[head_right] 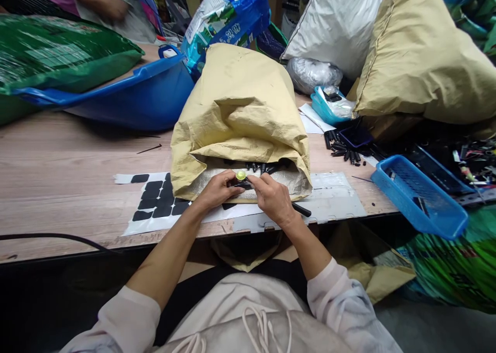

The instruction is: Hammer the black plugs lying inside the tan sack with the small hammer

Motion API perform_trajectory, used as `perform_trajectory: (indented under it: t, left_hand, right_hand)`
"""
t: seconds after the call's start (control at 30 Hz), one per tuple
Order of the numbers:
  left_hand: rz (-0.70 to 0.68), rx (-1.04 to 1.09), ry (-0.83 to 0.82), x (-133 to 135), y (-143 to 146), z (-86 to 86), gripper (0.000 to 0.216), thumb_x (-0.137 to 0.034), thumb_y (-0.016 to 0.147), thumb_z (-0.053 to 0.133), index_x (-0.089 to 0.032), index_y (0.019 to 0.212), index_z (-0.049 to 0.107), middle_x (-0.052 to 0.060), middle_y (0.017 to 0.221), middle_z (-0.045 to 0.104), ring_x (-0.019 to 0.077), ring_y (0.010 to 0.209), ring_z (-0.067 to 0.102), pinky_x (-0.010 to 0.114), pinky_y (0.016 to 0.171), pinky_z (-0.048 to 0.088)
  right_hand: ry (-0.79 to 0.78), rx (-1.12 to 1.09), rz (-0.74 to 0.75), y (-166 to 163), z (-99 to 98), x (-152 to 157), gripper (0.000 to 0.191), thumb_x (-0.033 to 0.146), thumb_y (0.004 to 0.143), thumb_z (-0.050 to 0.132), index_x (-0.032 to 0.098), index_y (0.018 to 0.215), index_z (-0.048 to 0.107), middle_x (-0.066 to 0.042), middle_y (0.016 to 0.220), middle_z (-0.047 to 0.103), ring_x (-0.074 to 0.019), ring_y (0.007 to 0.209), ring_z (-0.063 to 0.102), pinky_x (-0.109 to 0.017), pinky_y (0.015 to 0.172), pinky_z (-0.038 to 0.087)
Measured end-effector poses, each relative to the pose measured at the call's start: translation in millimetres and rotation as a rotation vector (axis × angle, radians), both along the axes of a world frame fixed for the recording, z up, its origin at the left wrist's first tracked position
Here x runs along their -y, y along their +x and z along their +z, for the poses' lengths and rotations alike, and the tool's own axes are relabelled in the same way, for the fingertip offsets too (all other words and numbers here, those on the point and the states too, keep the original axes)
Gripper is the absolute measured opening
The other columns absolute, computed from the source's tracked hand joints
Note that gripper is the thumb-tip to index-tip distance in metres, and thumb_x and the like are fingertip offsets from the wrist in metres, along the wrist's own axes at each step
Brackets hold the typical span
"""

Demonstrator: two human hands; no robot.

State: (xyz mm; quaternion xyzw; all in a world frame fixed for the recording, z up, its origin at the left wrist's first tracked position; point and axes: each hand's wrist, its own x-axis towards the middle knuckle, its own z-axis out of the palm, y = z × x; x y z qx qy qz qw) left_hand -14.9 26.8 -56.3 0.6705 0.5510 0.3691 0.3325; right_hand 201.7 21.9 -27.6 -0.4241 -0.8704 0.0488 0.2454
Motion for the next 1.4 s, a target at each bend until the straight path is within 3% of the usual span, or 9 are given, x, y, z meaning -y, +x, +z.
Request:
perform_trajectory:
  t: [0.13,0.3,0.67,0.8,0.93,1.23,1.4]
  left_hand:
    - [-0.012,-0.009,-0.013,0.6,0.6,2.0,0.010,-0.022,0.075,0.075,-0.019,0.075,0.066,-0.001,0.082,0.060,0.0172,0.078,0.054,0.030,0.074,0.042]
    - [0.020,0.010,-0.041,0.2,0.8,-0.1,0.015,-0.022,0.074,0.078,-0.020,0.089,0.074,0.000,0.088,0.066,0.0188,0.082,0.058,0.032,0.079,0.046]
    - [0.021,-0.031,-0.028,0.8,0.2,-2.5,0.019,-0.027,0.074,0.074,-0.020,0.092,0.075,0.001,0.092,0.067,0.0204,0.084,0.061,0.033,0.077,0.049]
    - [0.002,-0.047,-0.012,0.3,0.1,-2.9,0.022,-0.024,0.072,0.070,-0.020,0.093,0.075,0.002,0.094,0.067,0.0219,0.091,0.064,0.034,0.081,0.051]
    - [-0.002,-0.064,-0.011,0.2,0.3,-2.3,0.026,-0.022,0.070,0.069,-0.020,0.095,0.075,0.002,0.095,0.067,0.0220,0.090,0.064,0.035,0.084,0.052]
    - [0.019,-0.118,0.010,0.2,1.8,-1.3,0.019,-0.035,0.078,0.074,-0.022,0.092,0.074,0.003,0.095,0.069,0.0225,0.088,0.064,0.035,0.082,0.050]
    - [-0.022,-0.072,-0.017,13.4,2.3,16.1,0.021,-0.039,0.082,0.070,-0.021,0.091,0.073,0.004,0.090,0.067,0.0223,0.085,0.061,0.034,0.078,0.048]
  right_hand:
    - [-0.012,0.088,-0.008,-0.8,-0.5,2.0,0.036,0.022,0.106,0.050,0.029,0.135,0.069,-0.004,0.101,0.070,-0.0165,0.086,0.066,-0.024,0.069,0.046]
    - [0.035,0.006,-0.054,9.1,2.5,3.2,0.037,0.027,0.110,0.043,0.025,0.135,0.070,-0.006,0.102,0.071,-0.0175,0.092,0.067,-0.025,0.073,0.048]
    - [0.053,-0.054,-0.092,29.4,-1.8,2.1,0.035,0.029,0.109,0.045,0.025,0.132,0.071,-0.005,0.103,0.072,-0.0178,0.095,0.069,-0.026,0.077,0.051]
    - [0.128,0.030,-0.155,46.1,-8.9,-1.1,0.030,0.028,0.108,0.049,0.026,0.124,0.074,-0.004,0.096,0.071,-0.0175,0.089,0.066,-0.027,0.072,0.048]
    - [0.185,0.105,-0.168,56.5,-20.7,-0.9,0.026,0.026,0.105,0.054,0.025,0.117,0.077,-0.004,0.092,0.071,-0.0200,0.087,0.061,-0.031,0.079,0.047]
    - [0.162,0.076,-0.185,53.3,-31.3,4.6,0.023,0.023,0.102,0.058,0.024,0.113,0.077,-0.005,0.092,0.069,-0.0216,0.089,0.057,-0.033,0.083,0.045]
    - [0.126,0.092,-0.197,52.7,-28.6,5.3,0.023,0.024,0.101,0.058,0.024,0.115,0.076,-0.005,0.095,0.069,-0.0224,0.091,0.056,-0.033,0.083,0.044]
